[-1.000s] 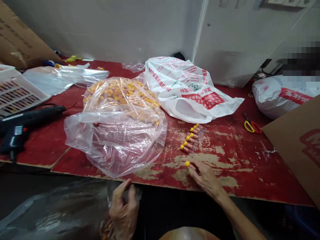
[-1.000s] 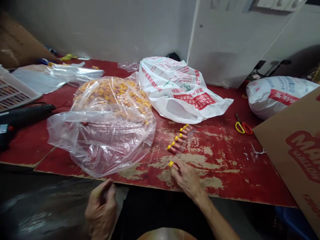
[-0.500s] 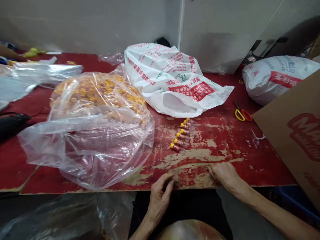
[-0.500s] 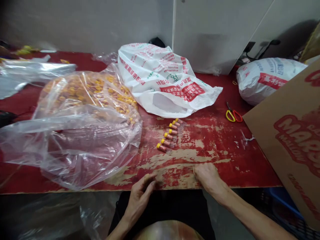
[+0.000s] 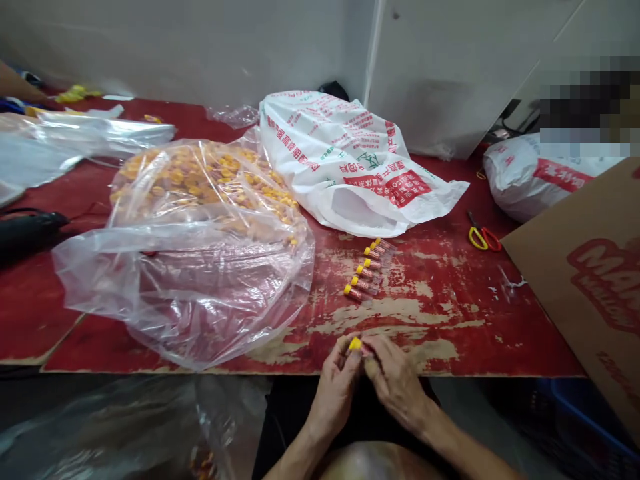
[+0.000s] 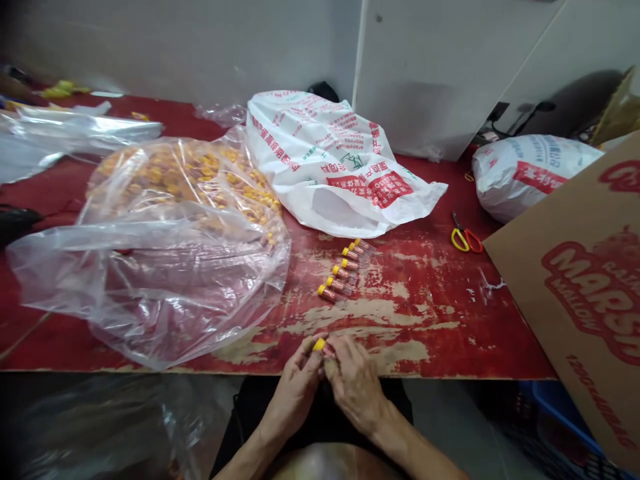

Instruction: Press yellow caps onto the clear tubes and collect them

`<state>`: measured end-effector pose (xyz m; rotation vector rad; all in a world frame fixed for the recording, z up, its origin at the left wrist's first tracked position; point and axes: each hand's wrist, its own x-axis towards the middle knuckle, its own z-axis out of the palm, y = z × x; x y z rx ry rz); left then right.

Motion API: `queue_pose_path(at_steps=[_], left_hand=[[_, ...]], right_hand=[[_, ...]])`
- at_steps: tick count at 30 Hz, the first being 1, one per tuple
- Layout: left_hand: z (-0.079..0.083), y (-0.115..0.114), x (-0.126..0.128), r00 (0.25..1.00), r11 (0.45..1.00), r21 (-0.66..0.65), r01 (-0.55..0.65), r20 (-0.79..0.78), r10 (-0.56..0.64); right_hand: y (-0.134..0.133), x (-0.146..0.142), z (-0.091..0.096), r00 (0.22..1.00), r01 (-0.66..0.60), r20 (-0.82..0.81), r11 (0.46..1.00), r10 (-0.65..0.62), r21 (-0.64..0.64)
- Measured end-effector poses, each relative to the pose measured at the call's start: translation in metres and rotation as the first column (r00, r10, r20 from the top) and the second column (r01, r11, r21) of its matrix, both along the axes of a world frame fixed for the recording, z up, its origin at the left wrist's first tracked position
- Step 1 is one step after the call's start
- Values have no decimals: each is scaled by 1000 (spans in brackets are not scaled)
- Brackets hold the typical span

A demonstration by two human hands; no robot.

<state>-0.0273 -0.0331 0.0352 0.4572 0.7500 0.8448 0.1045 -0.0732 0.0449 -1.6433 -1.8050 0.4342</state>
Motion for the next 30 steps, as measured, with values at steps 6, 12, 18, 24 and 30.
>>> queue_pose_path(at_steps=[6, 12, 18, 24, 30], left_hand=[[-2, 13, -22, 968, 957, -190, -218, 82, 237], [-5, 14, -33, 967, 962, -220, -163, 155, 200], [-7, 16, -35, 964, 969, -223, -109, 213, 158], [-7, 21, -32, 953, 969, -242, -54, 276, 122], [-7, 24, -29, 966, 962, -274, -10, 245, 80]], right_hand=[[60, 4, -3, 960, 77, 258, 989, -107, 123], [102, -2, -20, 786, 135, 598, 988, -157, 81], [61, 19, 2, 956, -16, 287, 988, 60, -152], [20, 79, 31, 776, 96, 581, 864, 246, -494], [27, 86, 16, 562, 293, 747, 758, 357, -582]])
